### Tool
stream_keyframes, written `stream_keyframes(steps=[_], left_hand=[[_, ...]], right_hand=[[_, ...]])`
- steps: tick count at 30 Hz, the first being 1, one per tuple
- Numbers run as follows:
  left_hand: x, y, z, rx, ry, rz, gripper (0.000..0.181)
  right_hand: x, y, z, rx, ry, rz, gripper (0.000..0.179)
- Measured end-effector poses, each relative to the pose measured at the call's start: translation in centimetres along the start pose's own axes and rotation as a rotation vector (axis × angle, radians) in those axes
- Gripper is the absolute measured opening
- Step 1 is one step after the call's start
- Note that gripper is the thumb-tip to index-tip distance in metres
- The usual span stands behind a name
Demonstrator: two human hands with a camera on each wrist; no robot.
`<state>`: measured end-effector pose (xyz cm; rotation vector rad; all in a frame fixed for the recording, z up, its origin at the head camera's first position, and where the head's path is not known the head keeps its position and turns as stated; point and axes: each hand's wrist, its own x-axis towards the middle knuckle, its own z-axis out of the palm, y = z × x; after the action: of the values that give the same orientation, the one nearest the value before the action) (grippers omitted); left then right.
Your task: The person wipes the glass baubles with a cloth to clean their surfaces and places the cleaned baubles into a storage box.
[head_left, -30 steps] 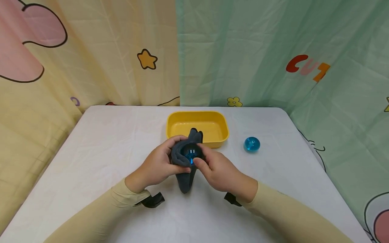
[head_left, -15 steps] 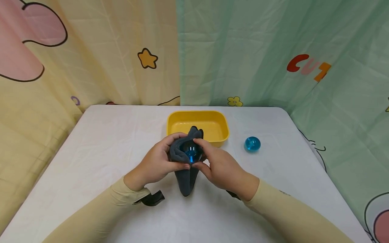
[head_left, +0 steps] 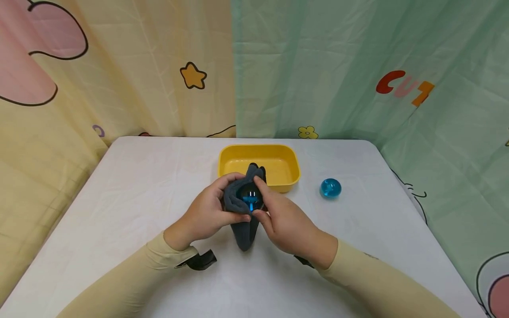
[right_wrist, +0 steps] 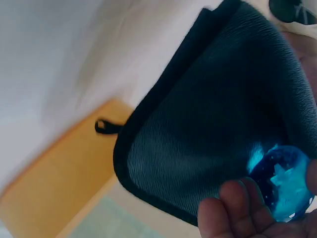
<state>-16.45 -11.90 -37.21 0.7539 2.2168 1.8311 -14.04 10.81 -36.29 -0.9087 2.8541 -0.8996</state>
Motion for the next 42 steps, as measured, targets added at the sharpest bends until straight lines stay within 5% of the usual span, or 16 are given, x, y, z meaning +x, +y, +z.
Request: stream_keyframes(steps=[5, 9, 12, 18, 21, 25, 28, 32, 35, 38, 42], left_hand=[[-0.04, -0.05, -0.08, -0.008, 0.001, -0.011, 0.08], [-0.15, -0.02, -0.07, -0.008, -0.008, -0.006, 0.078], [-0.22, 0.07, -0.13, -0.004, -0.011, -0.002, 0.077], [-0.27, 0.03, -0.12, -0.01, -0.024, -0.022, 0.076], [-0.28, -0.06, -0.03, 0.016, -0.024, -0.02, 0.077], [-0.31, -0.16, -0.02, 0.066, -0.01, 0.006, 0.079], [-0.29, -0.17, -0.13, 0.066, 0.009, 0.026, 0.08], [-0.34, -0.18, -0.26, 0.03, 0.009, 0.026, 0.079], [-0.39, -0.22, -0.27, 0.016, -0.001, 0.017, 0.078], [-0.42, -0.26, -0.29, 0.014, 0.001, 0.016, 0.077], [-0.41, -0.24, -0.24, -0.006, -0.009, 0.014, 0.078]], right_hand=[[-0.05, 0.18, -0.27, -0.311, 0.139, -0.162, 0.081], [-0.01, 0.34, -0.53, -0.326, 0.178, -0.189, 0.078], [0.04, 0.36, -0.64, -0.178, 0.132, -0.117, 0.075], [0.27, 0.81, -0.41, 0.412, -0.052, 0.101, 0.05], [0.31, 0.77, -0.26, 0.519, -0.119, 0.153, 0.045], [0.18, 0.29, -0.02, 0.373, -0.137, 0.113, 0.063], [-0.02, 0.04, 0.13, 0.131, -0.107, 0.02, 0.079], [0.08, 0.17, 0.01, -0.19, 0.029, -0.112, 0.077], [0.32, 0.48, -0.26, -0.295, 0.118, -0.176, 0.072], [0.37, 0.59, -0.51, -0.242, 0.11, -0.149, 0.071], [0.35, 0.54, -0.73, 0.111, -0.008, 0.019, 0.061]])
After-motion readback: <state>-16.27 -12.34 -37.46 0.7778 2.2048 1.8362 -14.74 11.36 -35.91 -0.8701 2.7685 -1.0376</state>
